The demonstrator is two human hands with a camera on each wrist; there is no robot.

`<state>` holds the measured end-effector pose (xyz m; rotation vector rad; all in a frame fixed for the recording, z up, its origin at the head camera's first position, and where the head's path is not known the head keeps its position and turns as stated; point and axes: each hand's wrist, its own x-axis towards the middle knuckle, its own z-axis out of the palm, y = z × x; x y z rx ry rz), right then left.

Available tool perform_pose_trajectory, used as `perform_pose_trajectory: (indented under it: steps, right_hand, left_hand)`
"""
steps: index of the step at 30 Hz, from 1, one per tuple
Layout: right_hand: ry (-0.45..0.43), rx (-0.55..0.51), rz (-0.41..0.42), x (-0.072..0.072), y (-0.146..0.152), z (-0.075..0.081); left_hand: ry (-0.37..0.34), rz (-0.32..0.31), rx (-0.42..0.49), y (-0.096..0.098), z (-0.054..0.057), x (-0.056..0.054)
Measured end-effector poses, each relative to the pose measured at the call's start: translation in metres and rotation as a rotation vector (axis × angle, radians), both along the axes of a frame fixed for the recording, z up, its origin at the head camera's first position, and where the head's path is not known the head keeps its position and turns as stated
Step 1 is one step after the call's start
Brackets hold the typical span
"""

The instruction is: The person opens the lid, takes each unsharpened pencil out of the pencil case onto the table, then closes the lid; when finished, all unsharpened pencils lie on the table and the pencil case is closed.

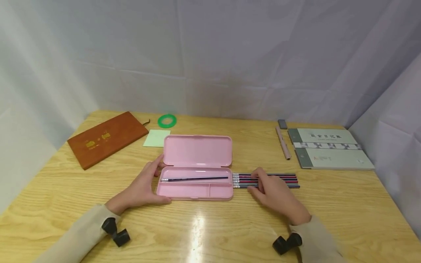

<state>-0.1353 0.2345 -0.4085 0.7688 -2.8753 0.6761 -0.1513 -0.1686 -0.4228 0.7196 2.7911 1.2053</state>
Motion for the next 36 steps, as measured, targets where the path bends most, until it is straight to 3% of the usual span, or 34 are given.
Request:
perform_pose_trajectory:
  steps: [6, 14, 23, 27, 31, 36]
  right_hand:
    - [0.031, -0.043, 0.089, -0.018, -0.04, 0.002]
    - [0.055, 0.005, 0.185, -0.04, -0.077, 0.006]
    - [0.117, 0.104, 0.252, -0.048, -0.103, 0.008]
    - [0.074, 0.058, 0.227, -0.044, -0.1, 0.01]
    - [0.045, -0.054, 0.171, -0.036, -0.078, 0.014]
    - [0.167, -0.145, 0.123, -0.024, -0.035, 0.014]
  left_hand:
    - [0.009, 0.0, -0.006, 0.0, 0.0, 0.0]
    - [0.012, 0.008, -0.01, 0.001, -0.001, 0.0]
    - [0.008, 0.013, -0.004, 0.001, -0.003, 0.002]
    - [0.007, 0.02, -0.01, 0.001, -0.004, 0.003]
    - [0.013, 0.018, -0.012, 0.001, -0.003, 0.004]
    - [0.016, 0.012, -0.012, 0.001, -0.002, 0.001]
